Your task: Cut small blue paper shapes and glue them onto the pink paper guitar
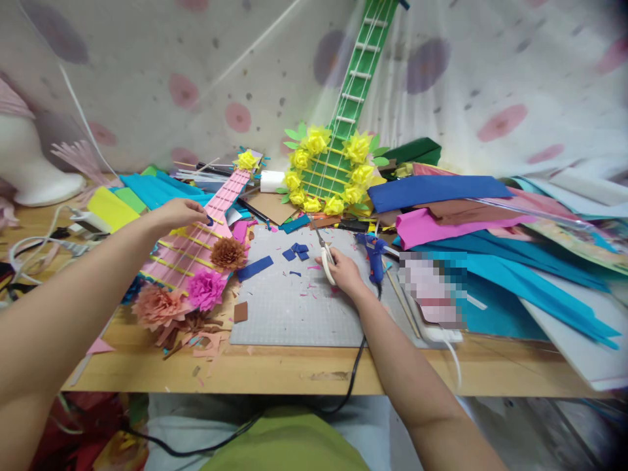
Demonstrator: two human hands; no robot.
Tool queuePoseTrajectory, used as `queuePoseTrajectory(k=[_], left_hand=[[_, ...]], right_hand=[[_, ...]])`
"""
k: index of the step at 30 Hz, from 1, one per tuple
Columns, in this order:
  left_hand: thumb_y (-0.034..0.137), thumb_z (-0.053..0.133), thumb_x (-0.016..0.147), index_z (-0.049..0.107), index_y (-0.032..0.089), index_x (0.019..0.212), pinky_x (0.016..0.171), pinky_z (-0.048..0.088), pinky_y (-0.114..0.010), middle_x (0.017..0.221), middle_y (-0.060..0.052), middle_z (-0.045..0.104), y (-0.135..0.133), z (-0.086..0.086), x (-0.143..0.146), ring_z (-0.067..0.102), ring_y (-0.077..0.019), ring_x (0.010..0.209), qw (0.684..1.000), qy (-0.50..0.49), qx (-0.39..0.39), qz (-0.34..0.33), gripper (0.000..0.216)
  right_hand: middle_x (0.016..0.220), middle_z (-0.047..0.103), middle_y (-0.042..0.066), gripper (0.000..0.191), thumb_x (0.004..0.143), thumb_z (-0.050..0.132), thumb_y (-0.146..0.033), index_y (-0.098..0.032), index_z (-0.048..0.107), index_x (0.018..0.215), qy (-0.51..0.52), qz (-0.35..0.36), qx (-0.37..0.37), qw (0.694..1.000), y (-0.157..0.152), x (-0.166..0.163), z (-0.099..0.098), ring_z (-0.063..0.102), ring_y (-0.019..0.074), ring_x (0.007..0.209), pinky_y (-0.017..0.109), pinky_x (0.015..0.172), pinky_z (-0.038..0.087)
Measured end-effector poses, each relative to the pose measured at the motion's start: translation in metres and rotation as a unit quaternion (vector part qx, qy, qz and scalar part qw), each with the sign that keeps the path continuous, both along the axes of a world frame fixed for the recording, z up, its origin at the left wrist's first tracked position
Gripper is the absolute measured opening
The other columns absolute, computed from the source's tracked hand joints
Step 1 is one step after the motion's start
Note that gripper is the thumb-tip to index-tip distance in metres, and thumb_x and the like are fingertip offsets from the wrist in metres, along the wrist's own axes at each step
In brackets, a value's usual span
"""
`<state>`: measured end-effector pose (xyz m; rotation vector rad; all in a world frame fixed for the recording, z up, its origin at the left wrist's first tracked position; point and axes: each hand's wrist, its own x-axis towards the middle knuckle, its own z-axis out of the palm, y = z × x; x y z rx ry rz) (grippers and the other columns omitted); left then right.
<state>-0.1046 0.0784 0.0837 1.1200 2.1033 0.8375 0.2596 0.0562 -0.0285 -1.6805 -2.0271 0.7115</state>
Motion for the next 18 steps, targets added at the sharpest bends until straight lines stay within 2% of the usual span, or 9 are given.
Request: queuePoseTrajectory(k=[5, 9, 12, 15, 16, 18], left_hand=[[-0.003, 0.078, 0.038, 0.057, 0.016, 0.045, 0.091, 0.036, -0.023, 0.035, 0.007, 0.044, 0.014, 0.003, 0.002, 0.056, -0.0199, 0.094, 0.996, 0.073, -0.042, 0.026, 0.029], [-0.005, 0.075, 0.042, 0.053, 0.016, 0.043, 0.083, 0.04, -0.019, 0.037, 0.007, 0.047, 0.021, 0.01, 0.007, 0.059, -0.017, 0.084, 0.992, 0.105, -0.051, 0.048, 0.03], [0.001, 0.075, 0.046, 0.053, 0.018, 0.041, 0.08, 0.041, -0.019, 0.037, 0.006, 0.047, 0.024, 0.014, 0.012, 0.059, -0.0166, 0.076, 0.981, 0.174, -0.088, -0.016, 0.029], [0.005, 0.079, 0.044, 0.052, 0.017, 0.041, 0.086, 0.037, -0.022, 0.035, 0.005, 0.041, 0.028, 0.012, 0.013, 0.057, -0.0193, 0.085, 0.937, 0.288, -0.169, -0.102, 0.029], [0.006, 0.08, 0.044, 0.052, 0.017, 0.041, 0.089, 0.036, -0.023, 0.035, 0.005, 0.039, 0.03, 0.01, 0.013, 0.056, -0.0201, 0.09, 0.928, 0.309, -0.178, -0.109, 0.03], [0.005, 0.079, 0.043, 0.052, 0.016, 0.041, 0.094, 0.031, -0.026, 0.036, 0.005, 0.036, 0.032, 0.006, 0.011, 0.054, -0.0215, 0.096, 0.93, 0.316, -0.155, -0.107, 0.03]], right_hand=[[0.071, 0.06, 0.001, 0.032, 0.08, 0.043, -0.052, -0.023, 0.055, 0.083, -0.008, 0.003, -0.001, 1.0, 0.0, 0.0, 0.0, 0.053, 0.016, 0.065, 0.022, 0.056, 0.03], [0.069, 0.059, 0.0, 0.032, 0.08, 0.043, -0.053, -0.023, 0.054, 0.081, -0.015, 0.0, -0.008, 1.0, 0.001, 0.0, 0.0, 0.053, 0.0163, 0.065, 0.022, 0.055, 0.03], [0.069, 0.059, 0.001, 0.032, 0.08, 0.043, -0.053, -0.023, 0.054, 0.081, -0.018, 0.001, -0.011, 1.0, 0.0, -0.001, 0.001, 0.052, 0.0165, 0.065, 0.022, 0.055, 0.029], [0.07, 0.059, 0.001, 0.032, 0.079, 0.043, -0.054, -0.023, 0.053, 0.081, -0.017, 0.003, -0.013, 1.0, 0.0, -0.001, 0.002, 0.053, 0.0167, 0.066, 0.023, 0.055, 0.029], [0.07, 0.059, 0.001, 0.032, 0.079, 0.042, -0.054, -0.023, 0.053, 0.081, -0.018, 0.003, -0.014, 1.0, -0.001, -0.001, 0.003, 0.053, 0.0168, 0.066, 0.023, 0.055, 0.029], [0.07, 0.059, 0.001, 0.032, 0.079, 0.043, -0.054, -0.023, 0.053, 0.081, -0.02, 0.002, -0.015, 1.0, -0.001, -0.002, 0.004, 0.053, 0.0167, 0.066, 0.022, 0.055, 0.029]])
